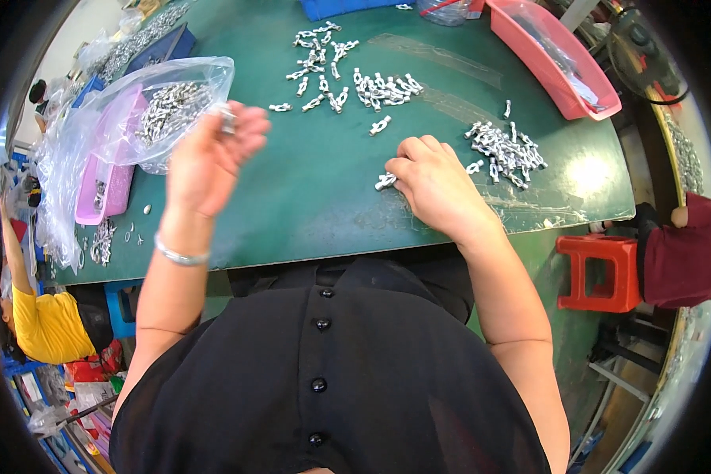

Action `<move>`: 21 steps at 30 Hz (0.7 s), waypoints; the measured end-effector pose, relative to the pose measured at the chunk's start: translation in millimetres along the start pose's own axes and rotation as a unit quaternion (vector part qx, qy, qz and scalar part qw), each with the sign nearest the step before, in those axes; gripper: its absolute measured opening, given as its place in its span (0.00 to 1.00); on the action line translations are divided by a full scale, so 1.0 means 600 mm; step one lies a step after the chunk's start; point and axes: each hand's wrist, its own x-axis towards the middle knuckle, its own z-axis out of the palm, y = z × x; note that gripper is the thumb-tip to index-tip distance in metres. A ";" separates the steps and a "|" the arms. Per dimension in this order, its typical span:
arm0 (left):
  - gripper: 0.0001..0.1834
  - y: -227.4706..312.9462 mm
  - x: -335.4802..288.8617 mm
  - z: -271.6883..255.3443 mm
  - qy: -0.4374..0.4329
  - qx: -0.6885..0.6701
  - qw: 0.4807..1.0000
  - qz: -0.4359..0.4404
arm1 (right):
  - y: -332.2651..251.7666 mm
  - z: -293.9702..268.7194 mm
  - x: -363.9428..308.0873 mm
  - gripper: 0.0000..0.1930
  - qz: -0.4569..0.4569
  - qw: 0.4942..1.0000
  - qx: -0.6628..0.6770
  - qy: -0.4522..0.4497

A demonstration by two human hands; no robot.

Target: The person picks up small metal connectors from the table and assembles them together by hand.

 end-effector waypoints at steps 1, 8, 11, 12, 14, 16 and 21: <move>0.13 0.027 0.010 -0.010 0.042 0.064 0.995 0.067 | 0.003 0.001 -0.001 0.09 0.012 1.000 0.006 -0.007; 0.13 0.163 0.042 -0.128 0.240 0.774 0.544 0.218 | -0.008 0.003 0.009 0.06 0.017 0.999 0.039 0.005; 0.12 0.128 0.037 -0.116 0.213 0.767 0.439 0.417 | -0.006 0.010 0.007 0.08 0.028 0.999 0.042 0.018; 0.12 0.098 0.032 -0.085 0.171 0.727 0.517 0.418 | -0.001 0.014 0.003 0.08 0.034 0.998 0.044 0.029; 0.10 0.026 0.005 -0.031 0.066 0.630 0.708 0.312 | 0.000 0.015 0.001 0.08 0.032 0.998 0.047 0.041; 0.13 -0.038 -0.025 0.007 -0.033 0.568 0.808 0.155 | -0.009 0.016 0.004 0.08 0.052 0.992 0.096 0.067; 0.20 -0.115 -0.049 0.086 -0.142 0.262 0.940 -0.166 | -0.041 0.033 0.022 0.09 0.075 0.962 0.221 0.143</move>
